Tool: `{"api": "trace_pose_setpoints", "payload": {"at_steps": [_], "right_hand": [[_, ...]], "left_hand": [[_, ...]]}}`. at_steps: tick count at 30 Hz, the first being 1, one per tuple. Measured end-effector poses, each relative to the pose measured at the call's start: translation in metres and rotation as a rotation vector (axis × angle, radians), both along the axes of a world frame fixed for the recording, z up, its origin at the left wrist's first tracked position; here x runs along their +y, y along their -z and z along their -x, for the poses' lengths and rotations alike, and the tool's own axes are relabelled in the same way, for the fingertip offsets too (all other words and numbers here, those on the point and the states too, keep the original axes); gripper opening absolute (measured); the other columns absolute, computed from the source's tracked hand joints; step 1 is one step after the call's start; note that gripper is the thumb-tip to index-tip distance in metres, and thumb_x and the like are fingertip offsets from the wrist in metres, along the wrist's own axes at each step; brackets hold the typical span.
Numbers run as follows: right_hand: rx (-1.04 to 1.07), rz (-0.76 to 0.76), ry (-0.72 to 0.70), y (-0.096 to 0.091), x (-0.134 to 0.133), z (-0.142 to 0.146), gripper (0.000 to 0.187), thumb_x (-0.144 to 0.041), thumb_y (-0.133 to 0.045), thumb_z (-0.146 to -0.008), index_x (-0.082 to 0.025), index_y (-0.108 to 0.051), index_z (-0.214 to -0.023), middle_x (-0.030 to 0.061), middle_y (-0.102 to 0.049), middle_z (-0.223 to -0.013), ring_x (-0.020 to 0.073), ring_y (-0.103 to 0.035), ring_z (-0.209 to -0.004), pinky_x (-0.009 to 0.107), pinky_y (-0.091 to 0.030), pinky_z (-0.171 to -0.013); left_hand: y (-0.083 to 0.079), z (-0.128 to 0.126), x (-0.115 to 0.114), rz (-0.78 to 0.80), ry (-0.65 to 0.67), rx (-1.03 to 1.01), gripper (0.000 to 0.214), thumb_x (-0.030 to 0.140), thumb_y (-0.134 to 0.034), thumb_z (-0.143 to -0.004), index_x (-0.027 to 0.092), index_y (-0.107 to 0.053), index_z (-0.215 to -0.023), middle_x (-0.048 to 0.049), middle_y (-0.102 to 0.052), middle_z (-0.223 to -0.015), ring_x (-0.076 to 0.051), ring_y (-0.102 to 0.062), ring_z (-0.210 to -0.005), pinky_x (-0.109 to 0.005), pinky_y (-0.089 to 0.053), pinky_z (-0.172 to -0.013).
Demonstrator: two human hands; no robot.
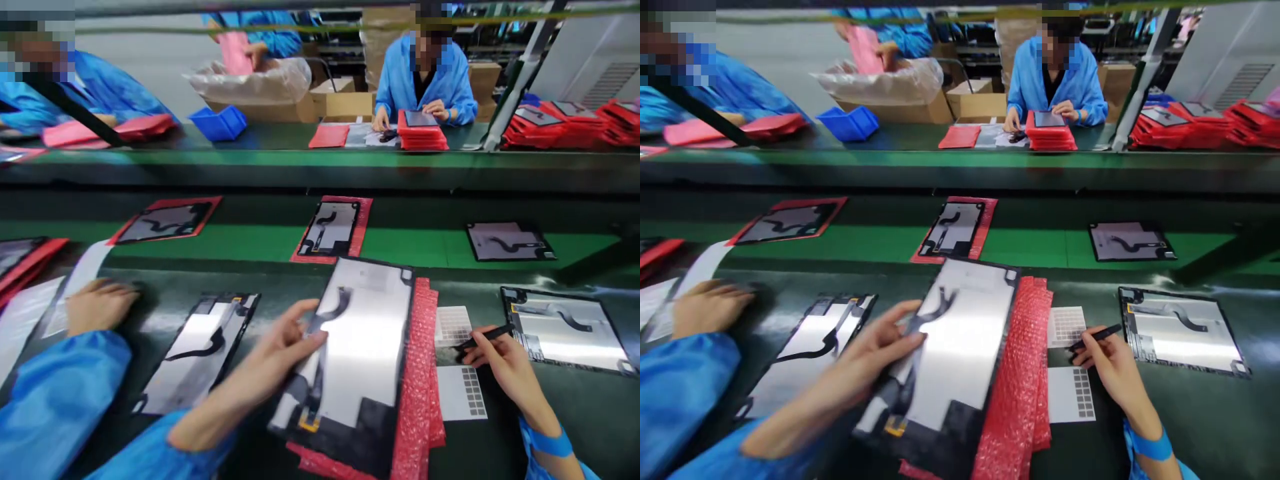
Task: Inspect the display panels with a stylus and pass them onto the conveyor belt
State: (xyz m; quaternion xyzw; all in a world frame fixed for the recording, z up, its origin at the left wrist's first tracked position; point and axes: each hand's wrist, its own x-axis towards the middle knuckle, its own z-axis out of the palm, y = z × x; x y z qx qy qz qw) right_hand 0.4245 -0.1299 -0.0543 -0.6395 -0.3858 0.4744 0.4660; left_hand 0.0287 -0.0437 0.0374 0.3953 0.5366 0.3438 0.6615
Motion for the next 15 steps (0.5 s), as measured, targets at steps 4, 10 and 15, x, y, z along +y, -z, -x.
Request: {"api": "trace_pose_setpoints", "payload": {"at_steps": [4, 10, 15], "right_hand": [[-0.018, 0.035, -0.001, 0.009, -0.037, -0.007, 0.052, -0.069, -0.073, -0.093, -0.018, -0.065, -0.098, 0.0112, -0.077, -0.072, 0.0274, -0.078, -0.064, 0.034, -0.067, -0.058], [-0.082, 0.021, 0.015, 0.029, -0.060, -0.014, 0.042, -0.058, -0.065, -0.103, -0.017, -0.063, -0.108, 0.0091, -0.077, -0.077, 0.0244, -0.078, -0.069, 0.032, -0.067, -0.062], [-0.161, -0.021, -0.039, 0.029, -0.054, -0.012, 0.040, -0.056, -0.062, -0.106, -0.017, -0.063, -0.111, 0.0070, -0.076, -0.077, 0.0219, -0.076, -0.068, 0.030, -0.067, -0.060]], "left_hand": [[0.059, -0.044, -0.026, 0.003, 0.204, 0.015, 0.066, 0.051, -0.082, -0.085, 0.022, -0.044, -0.131, -0.0035, -0.078, -0.089, -0.020, -0.075, -0.071, -0.030, -0.061, -0.065], [0.066, -0.044, -0.036, -0.317, 0.323, 0.687, 0.072, 0.054, -0.062, -0.096, 0.014, -0.037, -0.151, 0.0018, -0.068, -0.069, -0.021, -0.065, -0.055, -0.030, -0.047, -0.056], [0.053, -0.041, -0.036, -0.412, 0.417, 0.800, 0.060, 0.046, -0.038, -0.107, 0.011, -0.032, -0.155, 0.0054, -0.059, -0.064, -0.020, -0.059, -0.052, -0.029, -0.038, -0.053]]}}
